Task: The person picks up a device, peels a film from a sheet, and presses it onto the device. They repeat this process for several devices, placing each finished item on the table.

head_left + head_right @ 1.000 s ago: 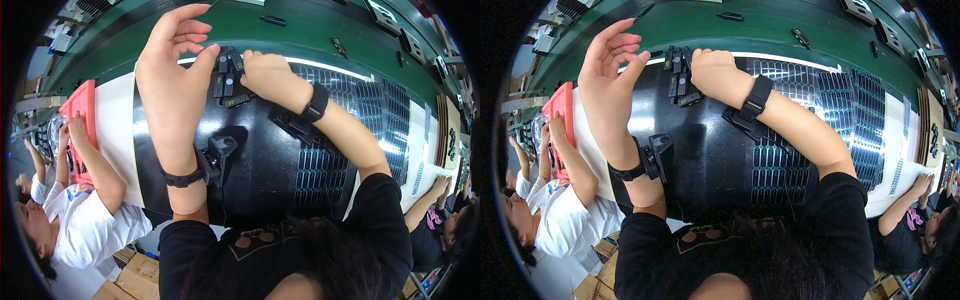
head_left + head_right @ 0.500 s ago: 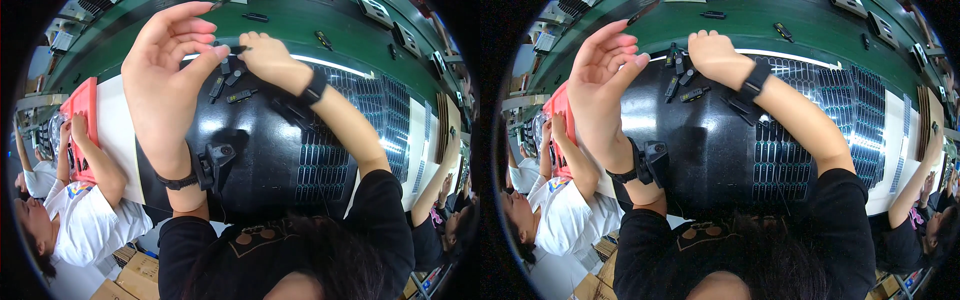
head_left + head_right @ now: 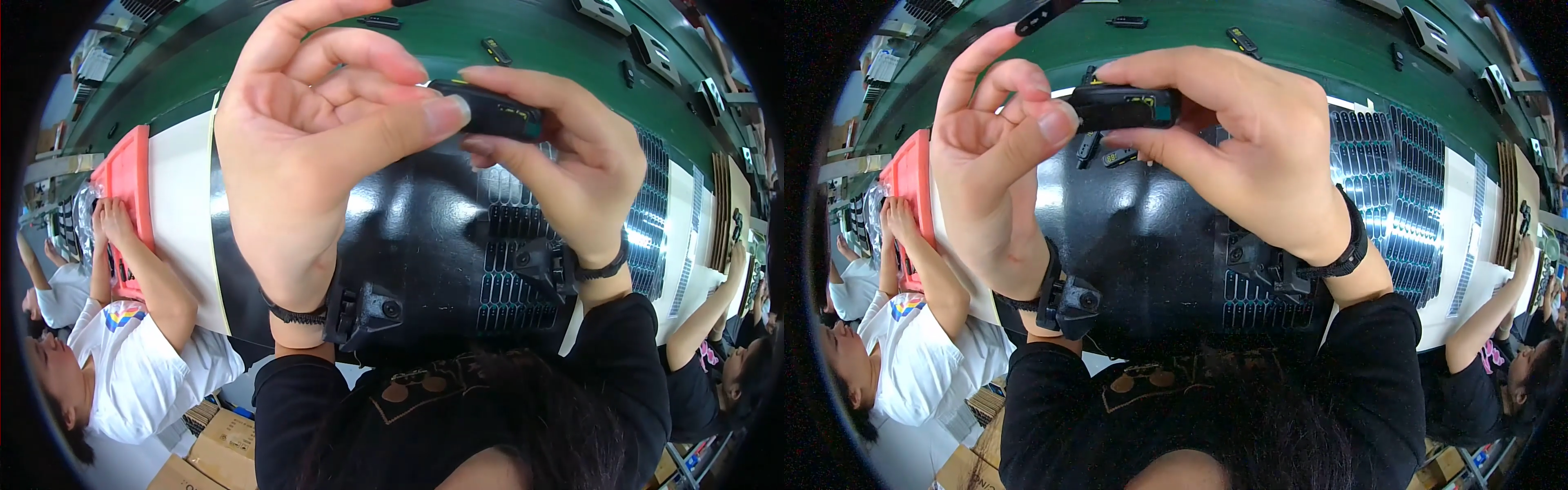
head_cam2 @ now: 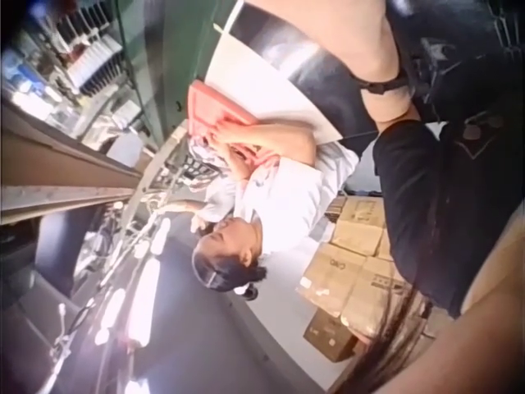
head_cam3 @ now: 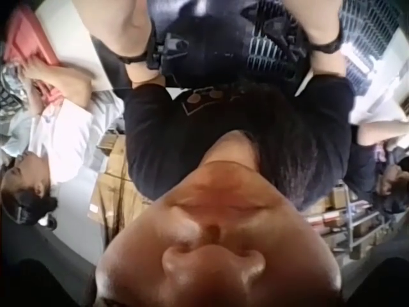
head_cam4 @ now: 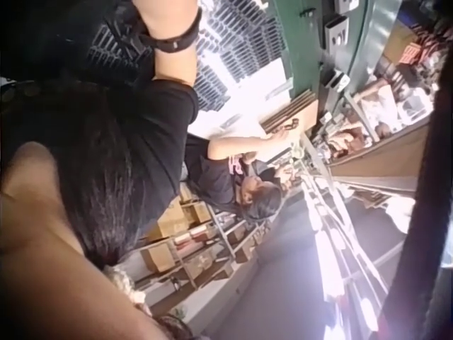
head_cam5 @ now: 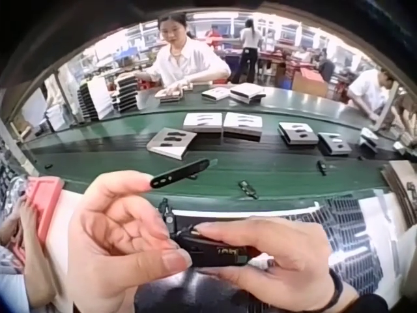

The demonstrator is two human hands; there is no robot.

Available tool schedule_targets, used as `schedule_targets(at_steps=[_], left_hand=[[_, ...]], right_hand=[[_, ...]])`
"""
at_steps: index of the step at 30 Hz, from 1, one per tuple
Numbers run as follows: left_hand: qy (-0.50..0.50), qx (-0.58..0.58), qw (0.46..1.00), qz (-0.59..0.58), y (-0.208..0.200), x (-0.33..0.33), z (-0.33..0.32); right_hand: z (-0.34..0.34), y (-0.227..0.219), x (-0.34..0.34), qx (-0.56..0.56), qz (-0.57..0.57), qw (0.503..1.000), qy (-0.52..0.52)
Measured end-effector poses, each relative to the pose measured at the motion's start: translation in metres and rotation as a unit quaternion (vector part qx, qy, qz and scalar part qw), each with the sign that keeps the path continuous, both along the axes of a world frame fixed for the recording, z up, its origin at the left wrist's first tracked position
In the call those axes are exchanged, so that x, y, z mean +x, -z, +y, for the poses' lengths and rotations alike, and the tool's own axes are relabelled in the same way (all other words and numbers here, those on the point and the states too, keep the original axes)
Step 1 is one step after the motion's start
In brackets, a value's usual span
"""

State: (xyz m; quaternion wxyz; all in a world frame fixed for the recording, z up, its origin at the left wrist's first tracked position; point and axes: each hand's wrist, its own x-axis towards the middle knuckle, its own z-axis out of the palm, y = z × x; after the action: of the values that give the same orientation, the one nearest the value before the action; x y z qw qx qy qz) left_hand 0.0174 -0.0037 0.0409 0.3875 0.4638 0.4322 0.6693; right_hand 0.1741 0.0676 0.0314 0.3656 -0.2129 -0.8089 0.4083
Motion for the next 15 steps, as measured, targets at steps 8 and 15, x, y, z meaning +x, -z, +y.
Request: schedule_targets(at_steps=[8, 15], left_hand=[[-0.043, -0.004, 0.999, -0.001, 0.001, 0.009, 0.004], [-0.089, -0.008, 0.994, 0.067, -0.002, 0.014, 0.008]], right_hand=[[0.002, -0.001, 0.001, 0.027, -0.01, 1.0, -0.001], [0.002, 0.0, 0.001, 0.057, -0.042, 0.997, 0.01]])
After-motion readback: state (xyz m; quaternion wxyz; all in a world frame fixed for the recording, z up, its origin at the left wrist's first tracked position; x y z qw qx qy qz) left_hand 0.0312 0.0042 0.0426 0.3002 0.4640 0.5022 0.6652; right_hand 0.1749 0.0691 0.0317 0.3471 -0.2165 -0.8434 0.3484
